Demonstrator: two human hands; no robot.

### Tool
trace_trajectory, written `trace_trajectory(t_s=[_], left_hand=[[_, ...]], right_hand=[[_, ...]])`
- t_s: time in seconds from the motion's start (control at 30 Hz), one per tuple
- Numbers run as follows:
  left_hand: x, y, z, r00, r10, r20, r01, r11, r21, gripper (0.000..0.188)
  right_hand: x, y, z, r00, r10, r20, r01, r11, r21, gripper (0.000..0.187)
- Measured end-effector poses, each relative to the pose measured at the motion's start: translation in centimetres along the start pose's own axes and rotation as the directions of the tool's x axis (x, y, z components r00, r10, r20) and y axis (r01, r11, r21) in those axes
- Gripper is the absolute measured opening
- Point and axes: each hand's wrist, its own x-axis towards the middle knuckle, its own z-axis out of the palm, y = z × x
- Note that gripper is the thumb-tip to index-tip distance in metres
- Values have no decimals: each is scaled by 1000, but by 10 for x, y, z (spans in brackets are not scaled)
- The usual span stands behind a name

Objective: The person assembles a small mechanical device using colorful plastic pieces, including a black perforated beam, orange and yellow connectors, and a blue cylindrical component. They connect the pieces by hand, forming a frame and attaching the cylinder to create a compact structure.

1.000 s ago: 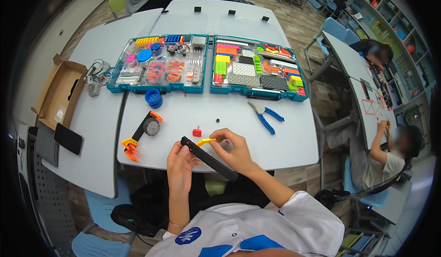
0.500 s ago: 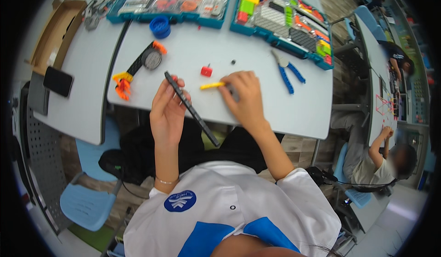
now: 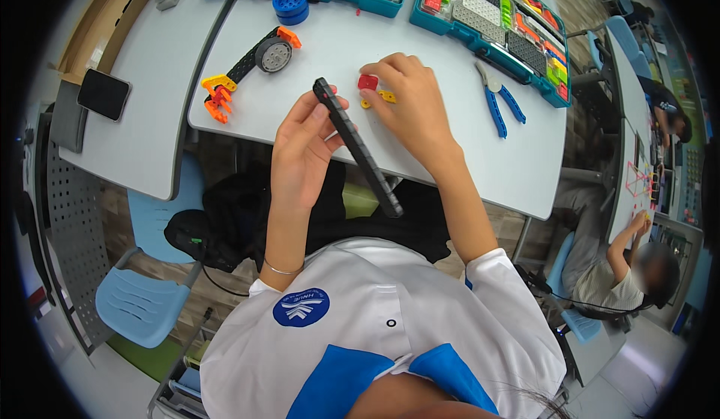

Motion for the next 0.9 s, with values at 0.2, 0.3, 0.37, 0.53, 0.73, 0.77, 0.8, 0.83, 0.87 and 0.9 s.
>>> trace_trajectory(t_s=[0.2,0.3,0.37,0.53,0.73,0.77,0.8,0.83,0.87,0.9], left_hand=[[-2,-1,2,978,-122,166,147,978,-147,41],[3,-7,-4,896,-214,389,385,811,-440,43],[5,-15,-8,829,-197,523,511,647,-566,45],[4,-17,-14,811,-211,547,555,573,-603,45],[4,-14,-14,832,-239,501,532,602,-596,45],[3,-14,-15,834,-244,495,531,601,-598,46],[3,-15,-16,833,-246,495,532,601,-597,45],[3,-15,-16,833,-248,495,533,601,-596,45],[3,-14,-16,830,-247,500,536,602,-592,44],[3,-14,-15,837,-230,497,516,634,-576,42]], right_hand=[[1,-9,-24,960,193,201,-274,535,799,16],[-3,4,-34,952,-6,305,-297,199,934,19],[-6,10,-32,944,-132,301,-278,170,945,20],[-5,1,-41,931,-128,342,-305,241,921,18],[-4,-3,-41,931,-94,354,-309,315,897,18],[-4,-4,-38,933,-87,348,-305,317,898,17],[-5,-4,-37,937,-80,341,-301,318,899,17],[-5,-4,-37,936,-76,343,-305,311,900,17],[-5,-4,-37,936,-74,345,-309,304,901,17],[-6,-4,-37,935,-70,348,-313,298,902,17]])
